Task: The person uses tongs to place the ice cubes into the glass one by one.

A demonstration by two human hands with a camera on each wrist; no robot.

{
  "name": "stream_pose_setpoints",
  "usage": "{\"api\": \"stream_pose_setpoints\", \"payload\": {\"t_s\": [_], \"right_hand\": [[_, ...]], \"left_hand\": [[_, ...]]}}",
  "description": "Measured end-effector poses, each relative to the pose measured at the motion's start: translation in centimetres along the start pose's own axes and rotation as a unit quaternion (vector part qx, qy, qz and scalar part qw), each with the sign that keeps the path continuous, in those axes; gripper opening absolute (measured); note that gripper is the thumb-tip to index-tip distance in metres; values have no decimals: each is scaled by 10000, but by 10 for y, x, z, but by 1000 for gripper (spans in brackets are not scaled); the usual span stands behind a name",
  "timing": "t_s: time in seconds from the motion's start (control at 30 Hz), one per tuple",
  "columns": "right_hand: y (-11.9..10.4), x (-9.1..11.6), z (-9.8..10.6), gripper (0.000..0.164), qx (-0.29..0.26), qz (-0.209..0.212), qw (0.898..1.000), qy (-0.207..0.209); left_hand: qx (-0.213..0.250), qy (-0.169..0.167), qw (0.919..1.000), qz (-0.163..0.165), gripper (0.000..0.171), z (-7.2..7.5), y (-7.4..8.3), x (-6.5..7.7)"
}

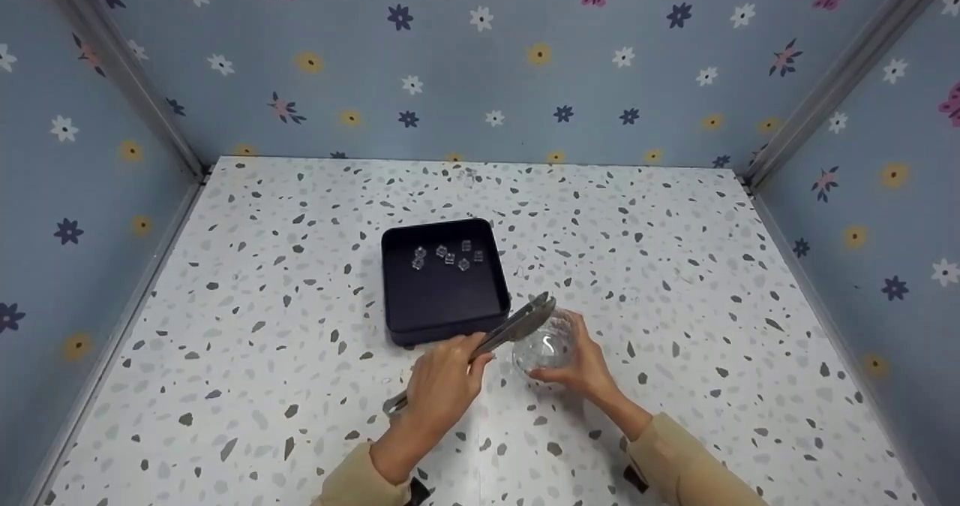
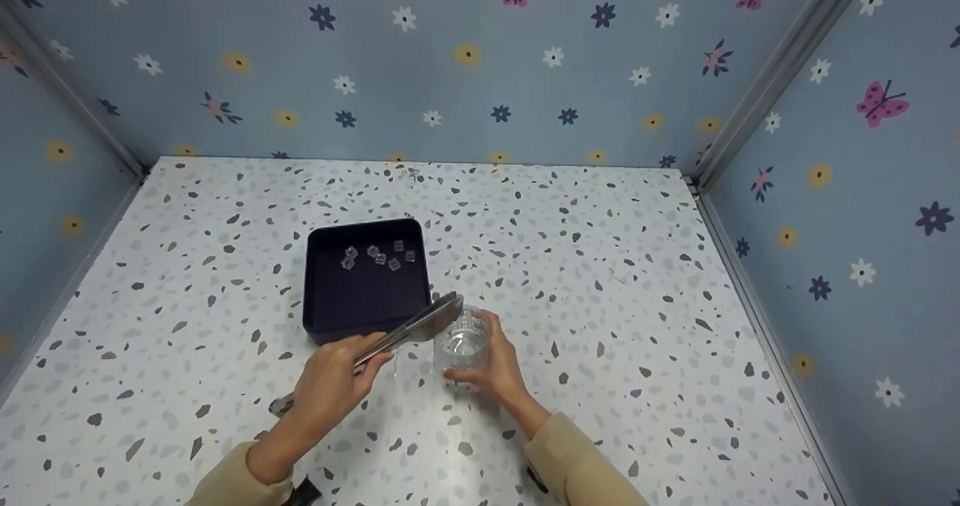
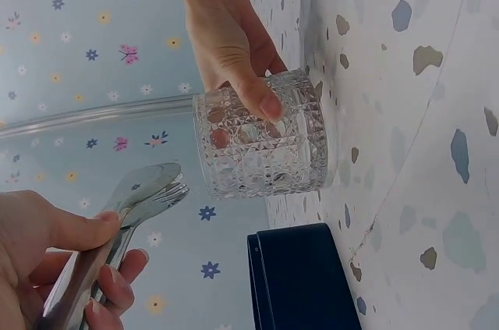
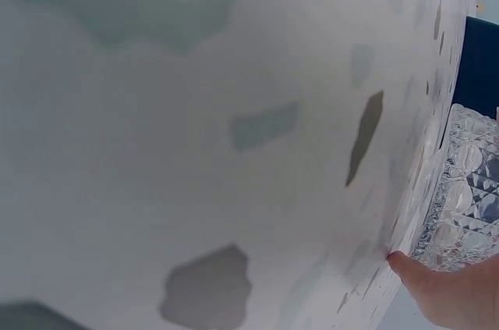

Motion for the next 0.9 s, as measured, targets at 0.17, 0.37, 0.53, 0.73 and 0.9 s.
{"api": "stream_pose_setpoints", "payload": {"t_s": [0.17, 0.37, 0.53, 0.73, 0.9], "right_hand": [[0, 1, 0, 95, -36, 16, 10000, 9], [-1, 0, 0, 95, 56, 6, 10000, 58], [-1, 1, 0, 96, 63, 39, 9999, 90], [-1, 2, 0, 96, -132, -39, 9999, 4], [-1, 2, 0, 96, -107, -61, 9999, 10]], "left_hand": [[-29, 55, 10000, 3, 19, -1, 1, 0], [-10, 156, 9999, 44, 29, -3, 0, 0], [70, 264, 9996, 104, 35, -3, 0, 1], [50, 400, 9991, 142, 40, -4, -4, 2], [19, 482, 9985, 272, 43, -3, -8, 3]]}}
Point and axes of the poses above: each hand's wrist, its own x-axis away from the middle knuckle, its own z-axis out of the back of the hand, y = z × x, the point moved 2 cm from there along -x, towards the middle knuckle, and after that the axes turned 5 degrees about -y, right-handed, at the moved point
